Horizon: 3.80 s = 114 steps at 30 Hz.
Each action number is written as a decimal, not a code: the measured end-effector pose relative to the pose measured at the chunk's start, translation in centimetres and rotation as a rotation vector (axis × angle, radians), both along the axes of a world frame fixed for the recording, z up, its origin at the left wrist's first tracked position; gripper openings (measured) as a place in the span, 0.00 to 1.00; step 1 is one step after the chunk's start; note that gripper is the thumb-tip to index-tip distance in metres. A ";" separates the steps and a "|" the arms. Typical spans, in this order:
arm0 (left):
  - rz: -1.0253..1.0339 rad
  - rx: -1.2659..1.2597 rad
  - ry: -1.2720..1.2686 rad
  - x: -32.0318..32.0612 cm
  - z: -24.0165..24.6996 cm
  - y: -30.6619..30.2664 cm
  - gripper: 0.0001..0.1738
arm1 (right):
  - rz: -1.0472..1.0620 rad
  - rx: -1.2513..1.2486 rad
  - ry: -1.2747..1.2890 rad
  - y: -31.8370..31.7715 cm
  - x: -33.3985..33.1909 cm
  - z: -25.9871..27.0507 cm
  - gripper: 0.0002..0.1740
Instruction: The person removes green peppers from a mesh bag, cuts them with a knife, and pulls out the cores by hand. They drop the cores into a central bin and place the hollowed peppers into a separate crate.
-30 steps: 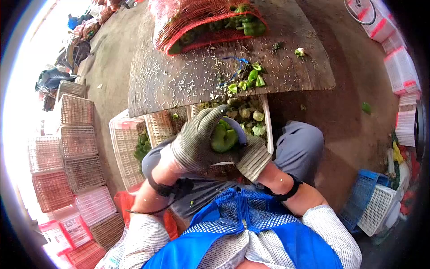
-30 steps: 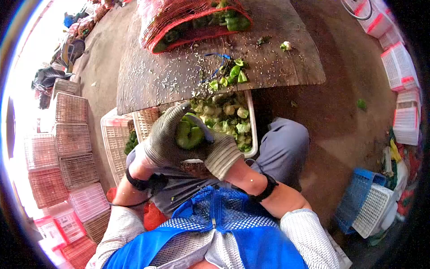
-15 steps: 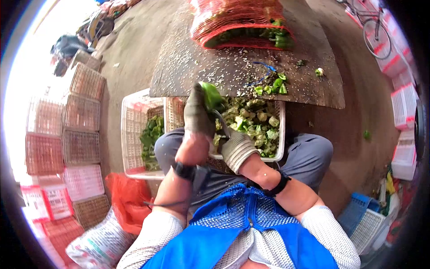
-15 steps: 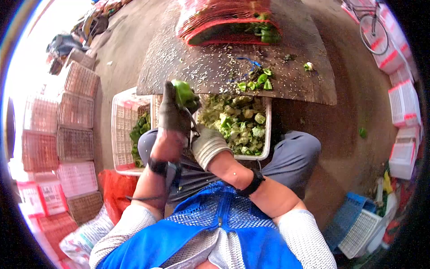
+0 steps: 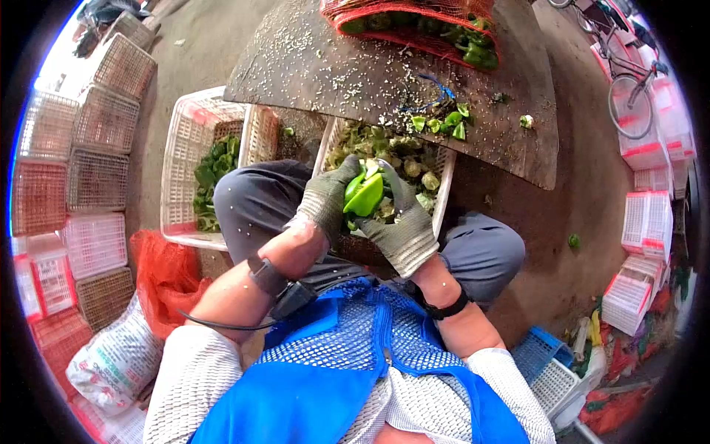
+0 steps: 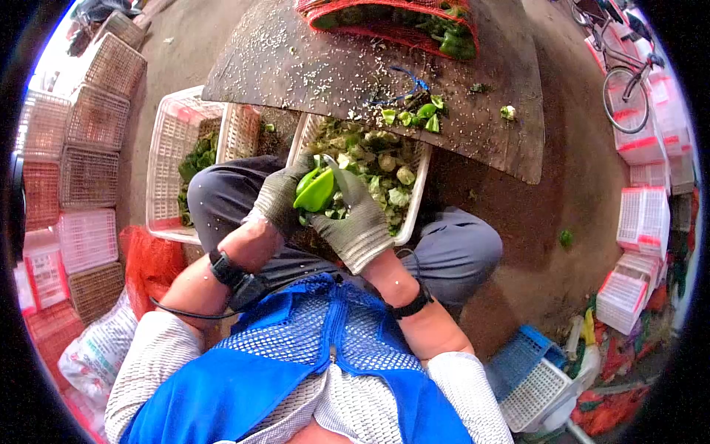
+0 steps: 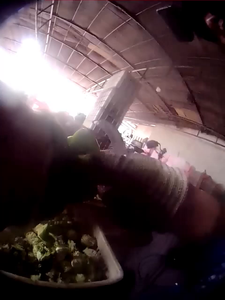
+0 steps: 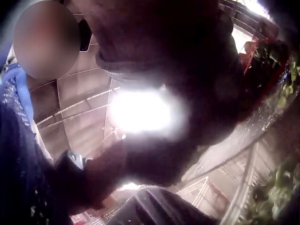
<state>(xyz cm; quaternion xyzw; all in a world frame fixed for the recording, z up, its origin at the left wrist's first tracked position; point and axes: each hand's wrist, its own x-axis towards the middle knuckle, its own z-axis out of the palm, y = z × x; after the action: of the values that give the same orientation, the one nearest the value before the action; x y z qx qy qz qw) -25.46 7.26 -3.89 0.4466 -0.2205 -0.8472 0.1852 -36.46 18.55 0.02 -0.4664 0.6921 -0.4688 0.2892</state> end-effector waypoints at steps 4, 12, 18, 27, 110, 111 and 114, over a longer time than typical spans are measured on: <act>-0.236 -0.122 -0.118 -0.7 2.7 0.2 0.25 | 0.036 0.015 -0.031 1.3 -1.0 0.4 0.52; -0.307 -1.174 -0.074 -1.4 7.8 1.3 0.32 | 0.016 -0.064 -0.042 1.8 -3.0 2.4 0.51; -0.122 -1.001 -0.098 -1.8 6.6 1.7 0.34 | -0.059 -0.125 -0.114 1.0 -2.2 2.1 0.48; -0.011 0.119 0.504 -1.7 3.3 -0.3 0.30 | -0.035 -0.201 0.191 -2.5 -0.7 6.5 0.35; -0.523 -0.826 0.019 -0.9 -0.7 -2.1 0.64 | -0.181 0.085 -1.137 4.8 -6.1 0.2 0.32; -0.504 -0.935 0.058 -0.9 0.2 -1.8 0.66 | -0.222 0.071 -1.119 4.7 -6.1 0.3 0.34; -0.610 -1.224 0.155 -0.4 4.4 1.3 0.70 | -0.099 0.000 -1.062 3.1 -5.4 -2.0 0.35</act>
<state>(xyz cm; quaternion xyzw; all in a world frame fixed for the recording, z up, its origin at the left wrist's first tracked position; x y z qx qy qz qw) -25.87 8.60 0.50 0.1175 -0.7613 -0.6139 0.1728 -41.87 21.65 -2.00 -0.1316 0.4718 -0.6534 0.5773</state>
